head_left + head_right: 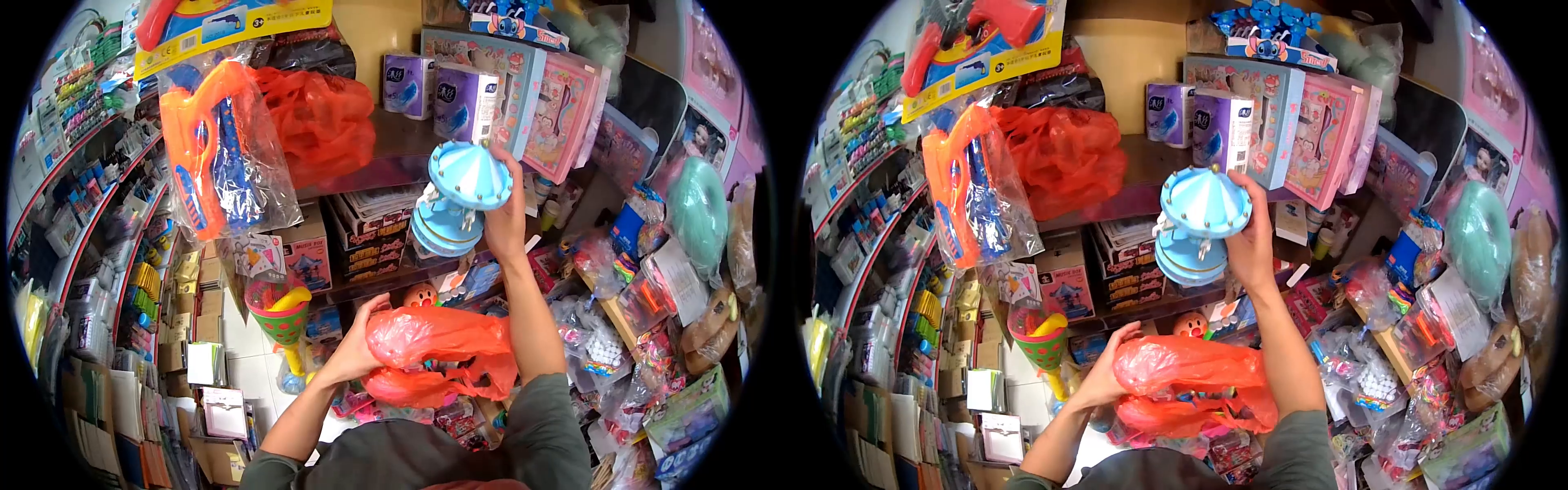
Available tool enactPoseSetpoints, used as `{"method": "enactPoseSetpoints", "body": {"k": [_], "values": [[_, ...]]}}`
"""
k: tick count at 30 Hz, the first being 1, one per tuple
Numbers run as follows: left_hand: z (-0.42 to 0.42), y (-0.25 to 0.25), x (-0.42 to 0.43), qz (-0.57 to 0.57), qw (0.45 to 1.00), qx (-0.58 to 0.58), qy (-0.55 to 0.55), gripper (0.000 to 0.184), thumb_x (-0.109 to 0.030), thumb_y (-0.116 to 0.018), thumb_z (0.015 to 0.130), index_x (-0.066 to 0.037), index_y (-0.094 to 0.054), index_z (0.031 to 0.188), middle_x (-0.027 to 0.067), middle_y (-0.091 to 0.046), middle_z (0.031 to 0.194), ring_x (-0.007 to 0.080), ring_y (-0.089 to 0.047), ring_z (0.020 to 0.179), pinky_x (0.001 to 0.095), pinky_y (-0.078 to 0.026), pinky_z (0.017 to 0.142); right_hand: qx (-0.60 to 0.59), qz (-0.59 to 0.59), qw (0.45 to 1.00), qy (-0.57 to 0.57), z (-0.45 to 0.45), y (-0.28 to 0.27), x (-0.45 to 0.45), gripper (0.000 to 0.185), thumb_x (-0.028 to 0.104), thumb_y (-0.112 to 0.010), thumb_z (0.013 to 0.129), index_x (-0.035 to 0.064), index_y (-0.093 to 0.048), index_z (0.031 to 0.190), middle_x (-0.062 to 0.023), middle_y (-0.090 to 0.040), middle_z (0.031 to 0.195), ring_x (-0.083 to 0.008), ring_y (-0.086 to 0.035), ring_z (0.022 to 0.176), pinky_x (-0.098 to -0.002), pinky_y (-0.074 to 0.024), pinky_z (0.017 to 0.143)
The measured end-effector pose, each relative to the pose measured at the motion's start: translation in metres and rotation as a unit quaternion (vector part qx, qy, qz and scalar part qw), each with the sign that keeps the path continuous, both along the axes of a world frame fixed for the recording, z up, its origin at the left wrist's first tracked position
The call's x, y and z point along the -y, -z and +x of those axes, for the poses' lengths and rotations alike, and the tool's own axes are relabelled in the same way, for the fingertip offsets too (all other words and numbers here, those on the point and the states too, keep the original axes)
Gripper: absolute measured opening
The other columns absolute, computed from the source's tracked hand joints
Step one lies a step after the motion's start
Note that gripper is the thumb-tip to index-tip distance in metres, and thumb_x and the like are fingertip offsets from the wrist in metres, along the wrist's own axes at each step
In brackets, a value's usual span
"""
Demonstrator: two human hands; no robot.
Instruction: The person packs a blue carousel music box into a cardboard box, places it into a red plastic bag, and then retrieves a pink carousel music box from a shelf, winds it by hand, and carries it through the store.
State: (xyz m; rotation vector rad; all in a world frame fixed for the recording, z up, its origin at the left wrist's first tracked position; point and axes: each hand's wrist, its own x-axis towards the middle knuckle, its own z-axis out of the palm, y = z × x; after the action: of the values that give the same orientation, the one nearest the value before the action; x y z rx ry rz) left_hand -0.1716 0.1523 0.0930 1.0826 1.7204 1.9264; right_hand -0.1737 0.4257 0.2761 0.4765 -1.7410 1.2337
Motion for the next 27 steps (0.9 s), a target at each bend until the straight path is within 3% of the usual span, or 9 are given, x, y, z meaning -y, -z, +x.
{"method": "enactPoseSetpoints", "body": {"k": [8,12,15,18,20,22,23,26,27], "values": [[-0.004,-0.007,-0.019,0.014,1.000,-0.025,0.013,0.135,-0.030,-0.098,0.063,-0.011,-0.008,0.162,0.0250,-0.029,0.156,0.0328,-0.035,0.146,0.0452,-0.032,0.120,-0.085,0.112,0.979,0.149,0.010,0.036,0.002,0.065,-0.006,-0.068,0.085,0.0042,-0.043,0.144,-0.0104,-0.049,0.137,-0.0238,-0.051,0.130,-0.0366,-0.0378,0.113],[-0.007,-0.011,-0.025,0.028,0.998,-0.052,0.002,0.138,-0.030,-0.099,0.063,-0.012,-0.005,0.163,0.0255,-0.029,0.156,0.0327,-0.034,0.148,0.0464,-0.032,0.120,-0.158,0.126,0.975,0.089,0.010,0.054,0.010,0.082,-0.004,-0.074,0.085,0.0060,-0.028,0.152,-0.0094,-0.053,0.123,-0.0229,-0.056,0.118,-0.0366,-0.0452,0.102],[-0.008,-0.019,-0.030,0.047,0.997,-0.058,0.010,0.139,-0.029,-0.099,0.063,-0.012,-0.003,0.163,0.0255,-0.030,0.157,0.0324,-0.034,0.148,0.0469,-0.032,0.120,-0.162,0.114,0.980,-0.017,0.014,0.053,0.025,0.081,-0.006,-0.069,0.087,0.0044,-0.024,0.154,-0.0081,-0.058,0.109,-0.0189,-0.059,0.101,-0.0323,-0.0460,0.093],[-0.007,-0.023,-0.032,0.062,0.997,-0.040,0.023,0.141,-0.027,-0.100,0.062,-0.012,-0.003,0.163,0.0241,-0.031,0.157,0.0317,-0.035,0.147,0.0473,-0.033,0.120,-0.130,0.094,0.987,-0.029,0.012,0.058,0.027,0.076,-0.002,-0.065,0.091,0.0032,-0.023,0.155,-0.0081,-0.057,0.110,-0.0185,-0.058,0.102,-0.0318,-0.0449,0.095],[-0.009,-0.016,-0.030,0.053,0.998,0.009,0.024,0.138,-0.025,-0.100,0.063,-0.011,-0.005,0.163,0.0200,-0.039,0.153,0.0284,-0.040,0.144,0.0456,-0.034,0.120,-0.113,0.060,0.992,-0.023,0.010,0.060,0.026,0.067,-0.001,-0.062,0.093,0.0014,-0.030,0.152,-0.0093,-0.055,0.120,-0.0197,-0.054,0.113,-0.0350,-0.0406,0.103],[-0.003,-0.023,-0.026,-0.009,0.999,0.029,-0.033,0.116,-0.020,-0.094,0.072,-0.008,-0.018,0.159,0.0117,-0.051,0.144,0.0215,-0.050,0.133,0.0390,-0.038,0.116,-0.088,0.023,0.995,0.048,0.005,0.056,0.022,0.064,-0.004,-0.063,0.091,0.0005,-0.037,0.149,-0.0118,-0.051,0.137,-0.0228,-0.048,0.130,-0.0382,-0.0356,0.113],[-0.002,-0.018,-0.027,0.032,0.993,0.115,-0.020,0.103,-0.016,-0.089,0.077,-0.007,-0.025,0.157,0.0113,-0.052,0.144,0.0212,-0.052,0.131,0.0383,-0.040,0.115,-0.082,0.006,0.994,0.075,0.003,0.055,0.020,0.062,-0.005,-0.063,0.090,0.0000,-0.040,0.147,-0.0131,-0.049,0.146,-0.0244,-0.045,0.138,-0.0397,-0.0331,0.118],[0.000,-0.014,-0.016,0.125,0.947,0.292,0.054,0.056,-0.007,-0.071,0.092,-0.005,-0.049,0.144,0.0083,-0.063,0.133,0.0206,-0.061,0.123,0.0396,-0.049,0.107,-0.088,-0.032,0.986,0.135,0.002,0.039,0.009,0.050,0.002,-0.068,0.094,-0.0016,-0.048,0.139,-0.0114,-0.057,0.133,-0.0198,-0.057,0.121,-0.0327,-0.0428,0.107],[0.003,-0.014,-0.014,0.133,0.937,0.319,0.043,0.049,-0.012,-0.067,0.096,-0.006,-0.051,0.142,0.0098,-0.065,0.131,0.0220,-0.064,0.120,0.0408,-0.053,0.104,-0.090,-0.052,0.987,0.121,0.002,0.035,0.007,0.050,0.008,-0.069,0.096,-0.0015,-0.047,0.140,-0.0110,-0.059,0.128,-0.0176,-0.059,0.113,-0.0306,-0.0460,0.100]]}}
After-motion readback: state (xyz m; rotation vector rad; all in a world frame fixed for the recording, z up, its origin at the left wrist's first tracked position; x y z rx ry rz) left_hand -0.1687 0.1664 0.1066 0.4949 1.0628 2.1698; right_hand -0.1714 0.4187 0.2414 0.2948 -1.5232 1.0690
